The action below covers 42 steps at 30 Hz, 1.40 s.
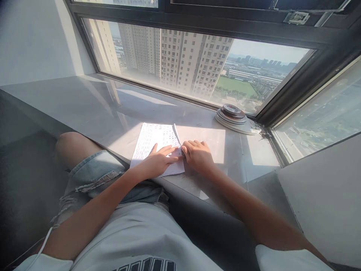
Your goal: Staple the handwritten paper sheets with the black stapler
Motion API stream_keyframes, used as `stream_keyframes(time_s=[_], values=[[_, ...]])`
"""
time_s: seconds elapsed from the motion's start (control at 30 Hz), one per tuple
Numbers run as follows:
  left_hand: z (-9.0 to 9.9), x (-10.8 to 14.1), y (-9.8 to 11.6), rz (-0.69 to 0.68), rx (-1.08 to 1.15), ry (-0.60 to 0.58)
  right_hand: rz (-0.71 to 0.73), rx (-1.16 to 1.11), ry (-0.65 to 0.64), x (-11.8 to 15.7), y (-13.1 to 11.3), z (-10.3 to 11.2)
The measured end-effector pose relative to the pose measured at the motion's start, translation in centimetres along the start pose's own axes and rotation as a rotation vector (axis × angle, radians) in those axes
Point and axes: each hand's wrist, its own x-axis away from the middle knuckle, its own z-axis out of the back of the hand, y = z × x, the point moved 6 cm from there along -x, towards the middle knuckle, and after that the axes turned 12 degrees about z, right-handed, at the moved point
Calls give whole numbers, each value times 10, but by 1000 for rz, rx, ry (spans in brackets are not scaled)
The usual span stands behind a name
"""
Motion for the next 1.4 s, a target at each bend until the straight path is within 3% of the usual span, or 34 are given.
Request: stream_keyframes(time_s=[0.63, 1.1, 1.27, 1.4], values=[[3, 0, 2, -7, -20, -6, 50, 175, -23, -1, -12, -1], [2, -2, -1, 60, 10, -24, 136, 245, -102, -2, -19, -3], [2, -1, -1, 43, -14, -2, 150, 263, -60, -1, -21, -7], [1, -1, -2, 46, -10, 14, 120, 151, -21, -2, -10, -3]])
